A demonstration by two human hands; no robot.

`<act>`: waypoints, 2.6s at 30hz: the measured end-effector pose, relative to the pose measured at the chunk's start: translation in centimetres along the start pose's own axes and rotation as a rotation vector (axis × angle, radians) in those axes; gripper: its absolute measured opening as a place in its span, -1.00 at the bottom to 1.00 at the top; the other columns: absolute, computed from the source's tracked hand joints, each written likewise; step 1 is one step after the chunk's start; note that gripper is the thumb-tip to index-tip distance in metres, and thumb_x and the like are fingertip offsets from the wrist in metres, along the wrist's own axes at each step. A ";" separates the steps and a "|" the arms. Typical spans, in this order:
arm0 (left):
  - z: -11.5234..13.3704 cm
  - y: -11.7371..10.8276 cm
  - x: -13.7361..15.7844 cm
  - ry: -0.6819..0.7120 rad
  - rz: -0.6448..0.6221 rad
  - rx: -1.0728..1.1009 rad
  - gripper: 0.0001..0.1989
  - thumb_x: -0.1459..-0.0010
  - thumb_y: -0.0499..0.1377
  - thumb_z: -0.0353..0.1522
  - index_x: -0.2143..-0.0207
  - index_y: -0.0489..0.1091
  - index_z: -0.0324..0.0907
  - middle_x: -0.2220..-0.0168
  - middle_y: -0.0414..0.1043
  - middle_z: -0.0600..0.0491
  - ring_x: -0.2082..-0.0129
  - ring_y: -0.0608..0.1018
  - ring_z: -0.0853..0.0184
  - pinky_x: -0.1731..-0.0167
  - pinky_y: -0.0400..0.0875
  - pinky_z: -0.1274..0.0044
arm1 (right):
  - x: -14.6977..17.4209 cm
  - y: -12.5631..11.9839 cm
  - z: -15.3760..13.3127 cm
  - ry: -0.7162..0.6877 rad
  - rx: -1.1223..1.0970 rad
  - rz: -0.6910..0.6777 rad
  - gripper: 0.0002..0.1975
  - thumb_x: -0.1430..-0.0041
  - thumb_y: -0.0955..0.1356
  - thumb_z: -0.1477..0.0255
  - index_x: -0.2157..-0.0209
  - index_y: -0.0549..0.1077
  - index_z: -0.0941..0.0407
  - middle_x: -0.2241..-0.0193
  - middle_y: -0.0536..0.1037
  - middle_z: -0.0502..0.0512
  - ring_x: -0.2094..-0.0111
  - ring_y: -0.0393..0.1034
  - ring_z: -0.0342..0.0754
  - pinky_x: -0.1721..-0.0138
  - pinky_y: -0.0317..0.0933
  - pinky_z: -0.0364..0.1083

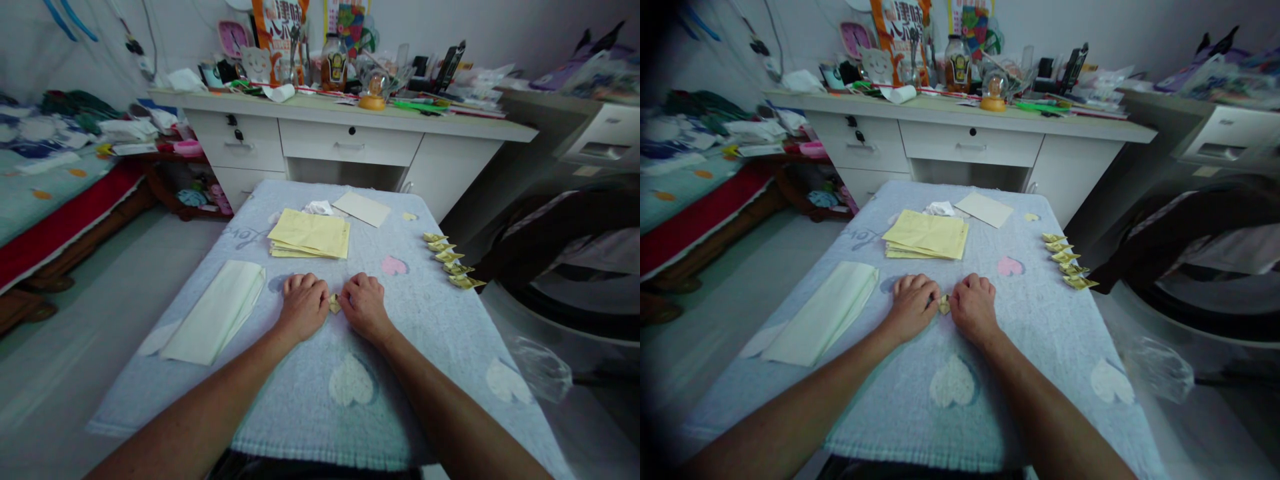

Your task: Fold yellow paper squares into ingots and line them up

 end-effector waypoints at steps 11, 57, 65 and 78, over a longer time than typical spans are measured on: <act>-0.8 0.5 -0.2 -0.051 -0.012 0.098 -0.94 -0.08 0.20 -0.31 0.36 0.43 -0.06 0.24 0.38 0.04 0.12 0.31 0.15 0.06 0.07 0.27 | 0.3 -0.1 -0.3 -0.020 -0.026 0.004 -0.87 -0.17 0.32 0.38 0.25 0.41 0.10 0.22 0.36 0.16 0.14 0.15 0.09 0.10 0.00 0.05; -0.3 -0.7 -0.1 0.030 -0.079 0.865 -0.61 -0.29 -0.07 -0.18 0.39 0.41 -0.22 0.39 0.43 0.04 0.31 0.44 0.31 0.24 0.31 0.51 | 0.2 -0.2 0.3 -0.038 -1.081 -0.151 -0.65 -0.15 0.34 0.13 0.48 0.41 0.14 0.56 0.39 -0.03 0.48 0.25 -0.15 0.37 0.15 -0.15; 0.1 -1.1 0.1 0.051 -0.112 0.867 -0.73 -0.13 0.16 -0.18 0.31 0.40 -0.21 0.35 0.43 0.05 0.27 0.46 0.29 0.20 0.31 0.50 | 0.2 -0.2 0.4 -0.015 -1.122 -0.153 -0.67 -0.13 0.36 0.16 0.47 0.42 0.15 0.54 0.40 -0.02 0.46 0.24 -0.15 0.37 0.14 -0.16; -0.2 -1.7 0.0 0.011 -0.022 0.756 -0.81 -0.12 0.16 -0.29 0.45 0.42 -0.23 0.45 0.45 0.05 0.37 0.48 0.33 0.28 0.31 0.52 | 0.4 -1.0 -0.1 -0.087 -1.018 -0.123 -0.69 -0.17 0.34 0.17 0.41 0.46 0.14 0.49 0.46 0.02 0.41 0.32 -0.11 0.29 0.19 -0.12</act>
Point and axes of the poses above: each hand's wrist, its own x-axis away from the middle knuckle, its own y-axis out of the palm, z = x × y, the point moved 6 cm from there along -x, towards the middle knuckle
